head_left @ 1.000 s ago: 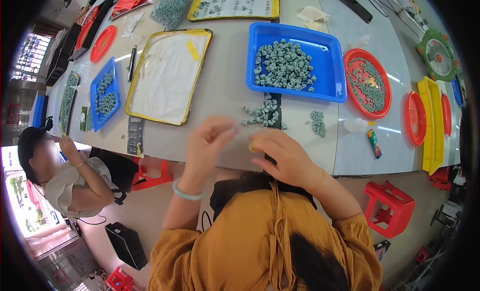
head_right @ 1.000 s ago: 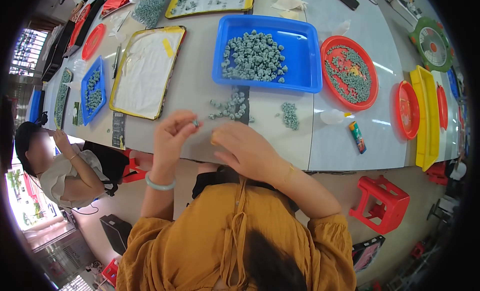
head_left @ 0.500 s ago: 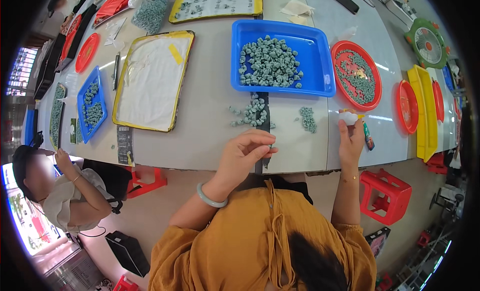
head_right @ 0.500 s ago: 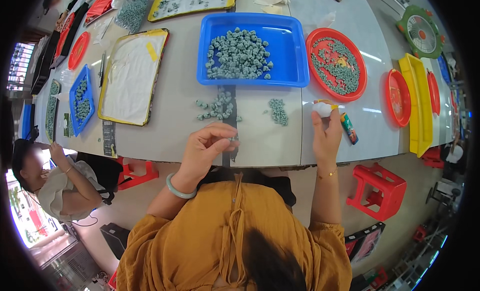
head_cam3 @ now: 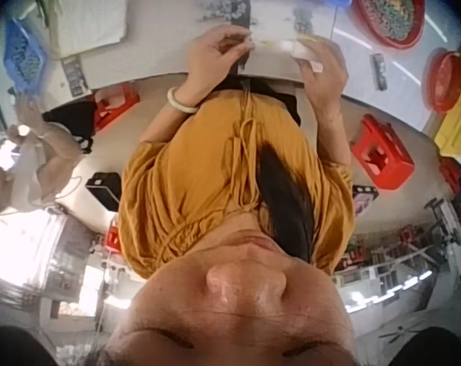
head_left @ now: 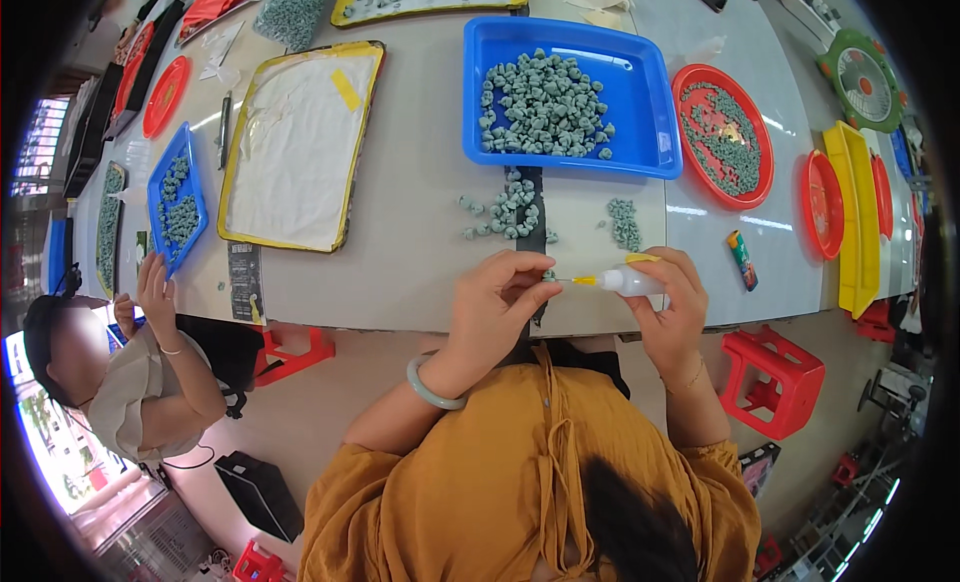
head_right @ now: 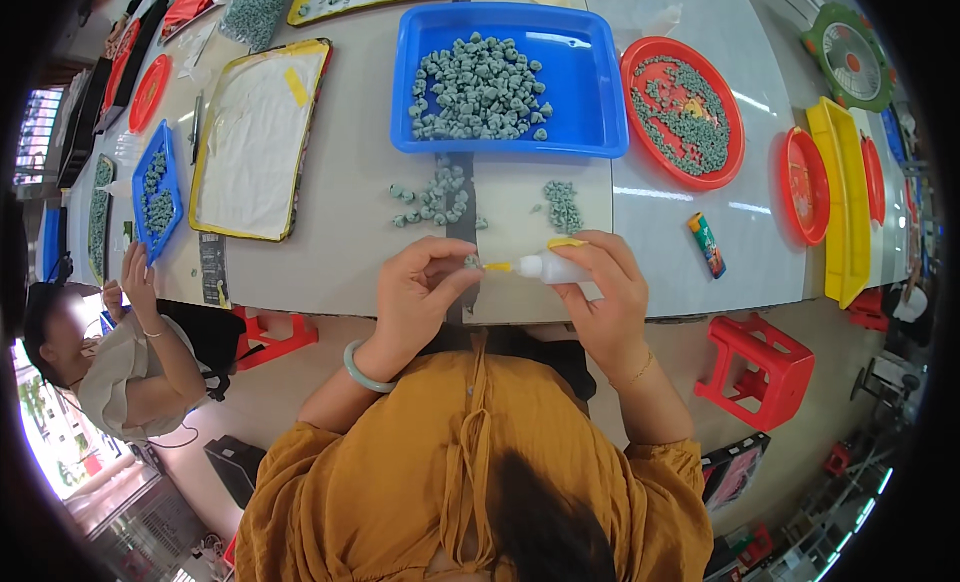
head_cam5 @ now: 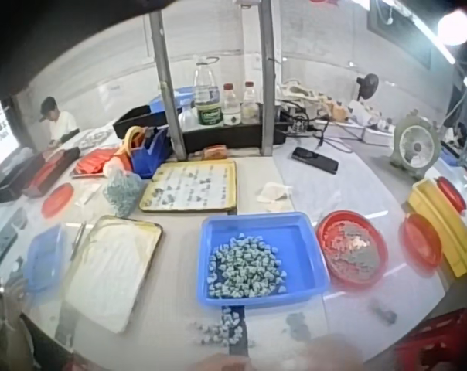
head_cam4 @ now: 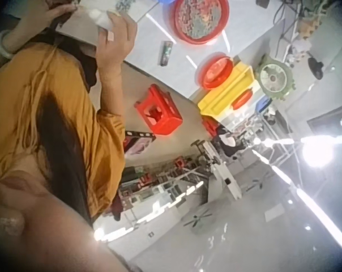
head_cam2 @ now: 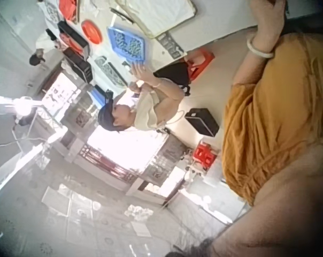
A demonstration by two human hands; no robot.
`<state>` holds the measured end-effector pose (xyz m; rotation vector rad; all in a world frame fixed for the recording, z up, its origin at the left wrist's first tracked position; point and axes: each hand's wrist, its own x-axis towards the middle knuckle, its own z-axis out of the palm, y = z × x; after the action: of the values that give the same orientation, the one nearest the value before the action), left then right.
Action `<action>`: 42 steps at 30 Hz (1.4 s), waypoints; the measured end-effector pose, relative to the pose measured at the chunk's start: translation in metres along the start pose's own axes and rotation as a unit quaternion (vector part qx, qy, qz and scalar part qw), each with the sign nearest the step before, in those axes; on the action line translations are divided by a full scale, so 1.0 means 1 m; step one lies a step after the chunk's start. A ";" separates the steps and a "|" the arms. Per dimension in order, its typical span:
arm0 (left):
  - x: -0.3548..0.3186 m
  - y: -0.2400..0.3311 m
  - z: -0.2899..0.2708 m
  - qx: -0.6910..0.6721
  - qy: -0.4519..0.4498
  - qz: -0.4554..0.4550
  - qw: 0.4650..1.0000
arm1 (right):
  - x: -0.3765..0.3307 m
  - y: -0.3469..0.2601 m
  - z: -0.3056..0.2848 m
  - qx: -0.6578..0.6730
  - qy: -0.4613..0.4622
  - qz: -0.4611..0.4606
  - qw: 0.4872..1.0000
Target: The person applies glue to miniature figurines using a glue bottle and attaches small pieces to them by hand.
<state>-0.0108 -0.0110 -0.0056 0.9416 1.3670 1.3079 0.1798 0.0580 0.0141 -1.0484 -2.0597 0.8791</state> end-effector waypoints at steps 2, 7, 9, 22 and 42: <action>0.000 0.001 0.001 0.014 0.008 0.006 1.000 | 0.001 0.000 -0.004 -0.079 0.059 -0.091 0.991; 0.002 -0.005 0.001 0.015 0.010 0.011 1.000 | 0.001 -0.005 -0.008 -0.175 0.091 -0.172 0.965; 0.001 -0.003 0.002 0.036 0.007 0.022 0.999 | 0.000 -0.009 -0.009 -0.196 0.086 -0.180 0.960; 0.001 -0.004 0.002 0.026 0.011 0.026 0.999 | 0.001 -0.004 -0.005 -0.213 0.088 -0.212 0.950; 0.002 -0.008 0.000 0.028 0.001 0.042 0.999 | 0.001 -0.002 -0.005 -0.214 0.095 -0.200 0.951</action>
<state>-0.0101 -0.0102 -0.0134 1.0456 1.3846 1.3403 0.1823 0.0592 0.0189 -0.8369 -2.2313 0.1210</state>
